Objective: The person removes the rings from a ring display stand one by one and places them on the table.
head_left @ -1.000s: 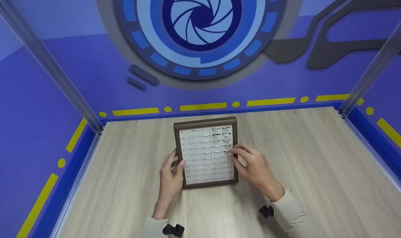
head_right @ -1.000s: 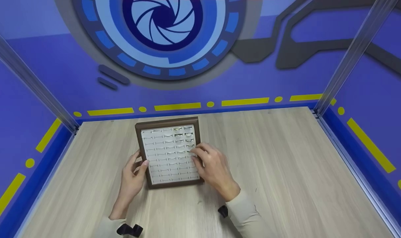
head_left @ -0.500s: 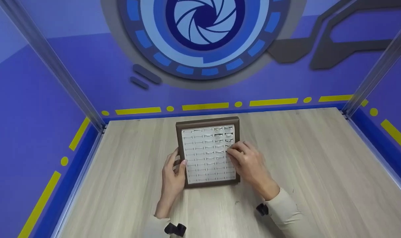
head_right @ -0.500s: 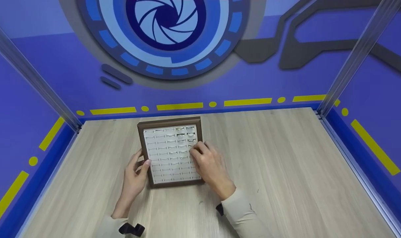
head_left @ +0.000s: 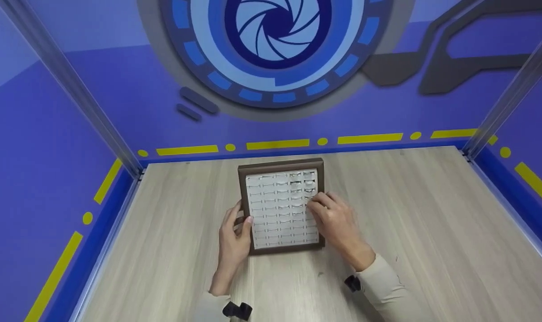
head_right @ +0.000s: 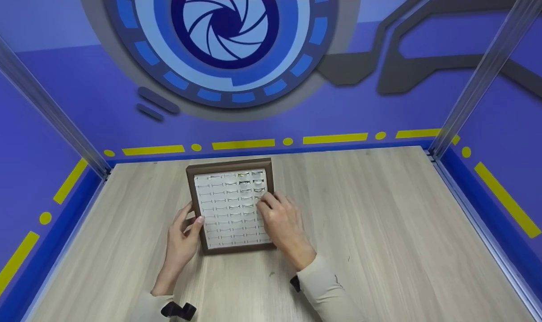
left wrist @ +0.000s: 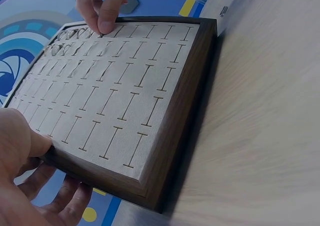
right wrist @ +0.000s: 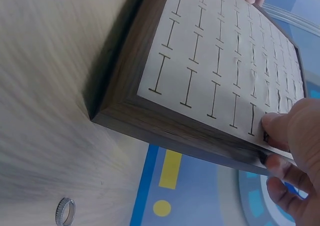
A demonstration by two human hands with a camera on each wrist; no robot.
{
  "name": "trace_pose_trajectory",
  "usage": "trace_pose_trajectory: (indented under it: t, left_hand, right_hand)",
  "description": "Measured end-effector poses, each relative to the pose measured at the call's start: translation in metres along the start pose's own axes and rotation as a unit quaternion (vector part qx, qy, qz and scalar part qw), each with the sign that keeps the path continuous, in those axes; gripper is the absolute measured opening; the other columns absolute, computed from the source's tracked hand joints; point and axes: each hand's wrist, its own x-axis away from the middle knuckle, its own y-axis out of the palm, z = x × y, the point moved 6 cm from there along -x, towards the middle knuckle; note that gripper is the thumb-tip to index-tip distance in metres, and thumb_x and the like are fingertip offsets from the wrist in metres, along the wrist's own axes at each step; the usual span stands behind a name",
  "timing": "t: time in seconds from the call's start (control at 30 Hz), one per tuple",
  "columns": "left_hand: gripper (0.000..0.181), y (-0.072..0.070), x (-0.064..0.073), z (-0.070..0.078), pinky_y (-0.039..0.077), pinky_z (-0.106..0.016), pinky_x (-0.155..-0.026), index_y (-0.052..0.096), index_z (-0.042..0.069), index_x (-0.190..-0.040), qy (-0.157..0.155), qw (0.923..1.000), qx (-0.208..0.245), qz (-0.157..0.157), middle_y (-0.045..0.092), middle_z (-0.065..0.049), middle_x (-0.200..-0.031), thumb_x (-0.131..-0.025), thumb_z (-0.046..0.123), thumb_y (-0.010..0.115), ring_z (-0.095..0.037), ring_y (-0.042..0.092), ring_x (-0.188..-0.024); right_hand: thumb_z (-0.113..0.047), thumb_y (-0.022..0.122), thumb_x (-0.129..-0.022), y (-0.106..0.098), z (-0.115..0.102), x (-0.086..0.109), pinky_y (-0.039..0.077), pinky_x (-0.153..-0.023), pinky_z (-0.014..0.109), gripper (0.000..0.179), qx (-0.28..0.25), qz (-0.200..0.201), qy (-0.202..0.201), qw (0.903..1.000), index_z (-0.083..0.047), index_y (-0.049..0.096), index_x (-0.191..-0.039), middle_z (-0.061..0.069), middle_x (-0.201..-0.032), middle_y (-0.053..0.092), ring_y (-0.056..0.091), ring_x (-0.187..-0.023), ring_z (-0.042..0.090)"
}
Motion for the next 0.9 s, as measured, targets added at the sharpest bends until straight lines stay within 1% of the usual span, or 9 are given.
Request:
trace_pose_trajectory:
  t: [0.2, 0.37, 0.53, 0.73, 0.9]
  left_hand:
    - [0.054, -0.0006, 0.0005, 0.0002, 0.062, -0.047, -0.094, 0.052, 0.011, -0.157, 0.001, 1.0000, 0.009, 0.003, 0.064, -0.015, -0.136, -0.105, 0.007, 0.066, -0.034, 0.069, -0.111]
    - [0.054, -0.0009, 0.0005, -0.0002, 0.062, -0.050, -0.096, 0.052, 0.009, -0.158, 0.002, 1.0000, 0.007, -0.001, 0.064, -0.016, -0.136, -0.105, 0.009, 0.066, -0.034, 0.070, -0.111]
    - [0.055, -0.0005, 0.0005, -0.0005, 0.061, -0.052, -0.098, 0.051, 0.010, -0.159, 0.000, 1.0000, 0.008, -0.004, 0.063, -0.015, -0.136, -0.106, 0.011, 0.066, -0.034, 0.071, -0.112]
    - [0.055, -0.0003, 0.0004, -0.0007, 0.061, -0.052, -0.100, 0.051, 0.011, -0.159, -0.002, 0.9999, 0.014, -0.004, 0.063, -0.015, -0.137, -0.106, 0.012, 0.067, -0.035, 0.071, -0.113]
    - [0.055, -0.0009, 0.0003, -0.0013, 0.061, -0.051, -0.100, 0.051, 0.011, -0.159, -0.005, 0.9999, 0.016, -0.003, 0.063, -0.016, -0.138, -0.106, 0.011, 0.067, -0.035, 0.071, -0.113]
  right_hand:
    - [0.006, 0.086, -0.082, -0.0011, 0.0001, -0.0003, 0.058, -0.069, 0.033, 0.016, -0.008, 0.003, 0.002, 1.0000, -0.006, 0.079, -0.089, 0.001, -0.091, 0.072, 0.065, -0.083, 0.023]
    - [0.008, 0.086, -0.081, -0.0017, 0.0000, 0.0005, 0.058, -0.070, 0.033, 0.017, -0.019, 0.002, 0.001, 0.9998, -0.006, 0.078, -0.088, 0.002, -0.091, 0.073, 0.065, -0.082, 0.023]
    - [0.008, 0.087, -0.081, -0.0029, 0.0004, 0.0015, 0.059, -0.071, 0.032, 0.018, -0.028, 0.001, 0.002, 0.9996, -0.005, 0.078, -0.089, 0.004, -0.093, 0.073, 0.066, -0.083, 0.023]
    - [0.007, 0.087, -0.081, -0.0049, 0.0014, 0.0038, 0.061, -0.073, 0.033, 0.018, -0.037, 0.003, 0.005, 0.9993, -0.005, 0.079, -0.091, 0.004, -0.095, 0.074, 0.068, -0.086, 0.023]
    - [0.006, 0.088, -0.080, -0.0072, 0.0022, 0.0058, 0.061, -0.073, 0.033, 0.020, -0.046, 0.005, 0.008, 0.9989, -0.007, 0.079, -0.092, 0.003, -0.095, 0.074, 0.069, -0.085, 0.022]
